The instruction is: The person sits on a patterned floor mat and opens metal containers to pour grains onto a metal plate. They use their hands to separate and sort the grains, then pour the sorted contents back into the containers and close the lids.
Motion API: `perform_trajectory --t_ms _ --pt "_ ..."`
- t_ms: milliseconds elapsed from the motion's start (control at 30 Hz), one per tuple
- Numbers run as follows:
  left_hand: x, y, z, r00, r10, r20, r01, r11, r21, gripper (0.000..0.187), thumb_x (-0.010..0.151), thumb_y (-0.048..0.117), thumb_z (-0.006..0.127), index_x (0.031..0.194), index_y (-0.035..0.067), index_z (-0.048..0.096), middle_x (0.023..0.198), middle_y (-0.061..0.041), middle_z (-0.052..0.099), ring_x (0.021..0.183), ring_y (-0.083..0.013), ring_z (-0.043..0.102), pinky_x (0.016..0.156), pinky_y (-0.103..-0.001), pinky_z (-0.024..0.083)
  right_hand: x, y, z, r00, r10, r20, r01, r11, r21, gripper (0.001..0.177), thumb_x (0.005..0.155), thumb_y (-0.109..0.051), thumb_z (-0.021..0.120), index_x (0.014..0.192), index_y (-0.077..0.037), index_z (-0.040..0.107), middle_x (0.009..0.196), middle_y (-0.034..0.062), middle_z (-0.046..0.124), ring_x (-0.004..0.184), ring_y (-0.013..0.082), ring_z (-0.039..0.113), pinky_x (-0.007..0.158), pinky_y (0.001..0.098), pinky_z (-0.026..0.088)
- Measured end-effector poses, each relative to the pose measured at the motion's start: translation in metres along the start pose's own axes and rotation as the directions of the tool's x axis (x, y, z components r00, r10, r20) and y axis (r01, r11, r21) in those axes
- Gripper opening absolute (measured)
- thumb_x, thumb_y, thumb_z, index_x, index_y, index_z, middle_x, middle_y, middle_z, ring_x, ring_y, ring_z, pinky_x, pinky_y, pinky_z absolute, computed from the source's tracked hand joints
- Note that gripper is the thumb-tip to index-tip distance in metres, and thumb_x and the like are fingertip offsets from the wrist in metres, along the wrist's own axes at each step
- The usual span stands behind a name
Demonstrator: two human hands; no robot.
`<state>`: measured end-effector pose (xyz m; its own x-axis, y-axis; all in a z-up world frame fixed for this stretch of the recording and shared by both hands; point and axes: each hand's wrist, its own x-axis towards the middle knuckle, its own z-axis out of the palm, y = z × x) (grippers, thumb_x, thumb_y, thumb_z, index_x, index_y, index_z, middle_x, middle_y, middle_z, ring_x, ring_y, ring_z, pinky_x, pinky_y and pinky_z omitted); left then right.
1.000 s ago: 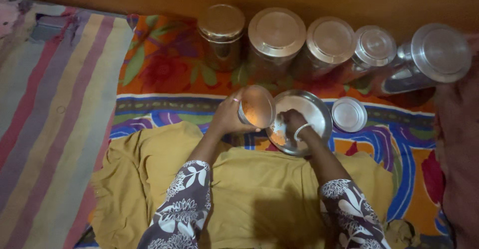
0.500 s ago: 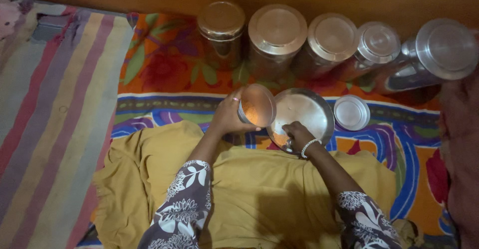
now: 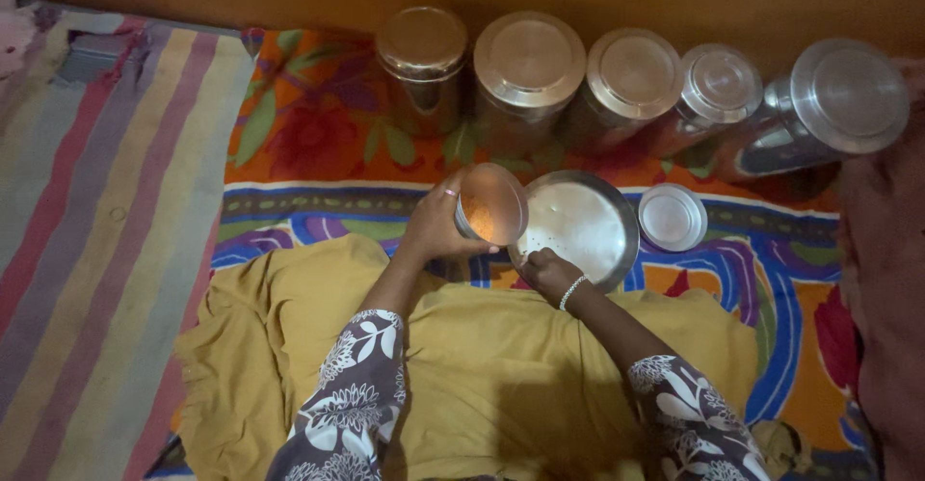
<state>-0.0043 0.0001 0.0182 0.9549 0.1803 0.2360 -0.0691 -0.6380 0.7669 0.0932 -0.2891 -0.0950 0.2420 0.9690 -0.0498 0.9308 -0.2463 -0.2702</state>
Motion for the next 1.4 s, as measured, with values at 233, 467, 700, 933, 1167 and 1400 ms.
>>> perform_trajectory --t_ms 233,467,700,933,1167,1400 --pt "-0.002 -0.003 0.002 0.999 -0.040 0.023 0.040 0.999 0.000 0.133 0.044 0.060 0.095 0.150 0.000 0.041 0.143 -0.026 0.057 0.133 -0.0416 0.056 0.110 -0.049 0.045 0.002 0.020 0.034 0.988 0.138 -0.069 -0.137 0.990 0.015 0.012 0.085 -0.012 0.070 0.081 -0.001 0.072 0.076 0.0187 0.067 0.075 0.0353 0.065 0.071 0.0437 0.054" --pt "-0.002 -0.011 0.009 0.998 -0.054 0.031 0.052 0.997 0.060 0.139 0.043 0.063 0.096 0.150 -0.002 0.037 0.143 -0.029 0.054 0.132 -0.0434 0.053 0.109 -0.049 0.043 -0.005 0.066 0.039 0.694 0.684 0.226 -0.424 0.134 0.896 0.013 0.089 0.008 0.061 0.083 0.006 0.073 0.069 0.0114 0.067 0.061 0.0181 0.059 0.057 0.0302 0.048" --pt "-0.002 -0.011 0.007 0.999 -0.024 0.022 0.024 0.999 -0.023 0.134 0.046 0.064 0.093 0.152 0.001 0.040 0.144 -0.025 0.058 0.132 -0.0413 0.057 0.110 -0.048 0.046 0.014 0.086 -0.012 0.692 0.662 0.287 -0.283 -0.116 0.952 0.013 0.086 0.011 0.062 0.095 0.007 0.071 0.082 0.0087 0.069 0.070 0.0155 0.065 0.062 0.0266 0.052" --pt "-0.001 -0.013 0.009 1.000 -0.018 0.013 0.017 0.999 0.039 0.137 0.045 0.066 0.094 0.150 -0.002 0.040 0.143 -0.027 0.056 0.132 -0.0434 0.056 0.110 -0.049 0.046 0.089 0.007 -0.087 0.760 0.649 -0.040 -0.324 0.431 0.842 0.014 0.088 0.003 0.072 0.101 0.001 0.077 0.084 0.0107 0.073 0.067 0.0164 0.066 0.061 0.0285 0.053" --pt "0.001 -0.012 0.008 0.997 -0.053 0.052 0.052 0.998 0.026 0.134 0.047 0.064 0.091 0.153 0.001 0.039 0.143 -0.025 0.059 0.131 -0.0432 0.058 0.110 -0.049 0.046 0.139 -0.057 -0.087 0.884 0.197 -0.425 -0.153 0.979 0.136 0.028 0.058 -0.008 0.081 0.086 -0.003 0.077 0.093 0.0188 0.074 0.090 0.0341 0.069 0.078 0.0444 0.056" --pt "0.001 -0.009 0.008 0.997 -0.046 0.055 0.045 0.999 0.027 0.137 0.046 0.068 0.092 0.152 0.001 0.036 0.143 -0.026 0.057 0.132 -0.0432 0.056 0.111 -0.049 0.045 0.127 -0.044 -0.081 0.876 0.450 -0.173 -0.406 0.882 0.237 0.022 0.075 -0.009 0.078 0.097 -0.008 0.080 0.097 0.0208 0.073 0.089 0.0387 0.068 0.079 0.0481 0.055"
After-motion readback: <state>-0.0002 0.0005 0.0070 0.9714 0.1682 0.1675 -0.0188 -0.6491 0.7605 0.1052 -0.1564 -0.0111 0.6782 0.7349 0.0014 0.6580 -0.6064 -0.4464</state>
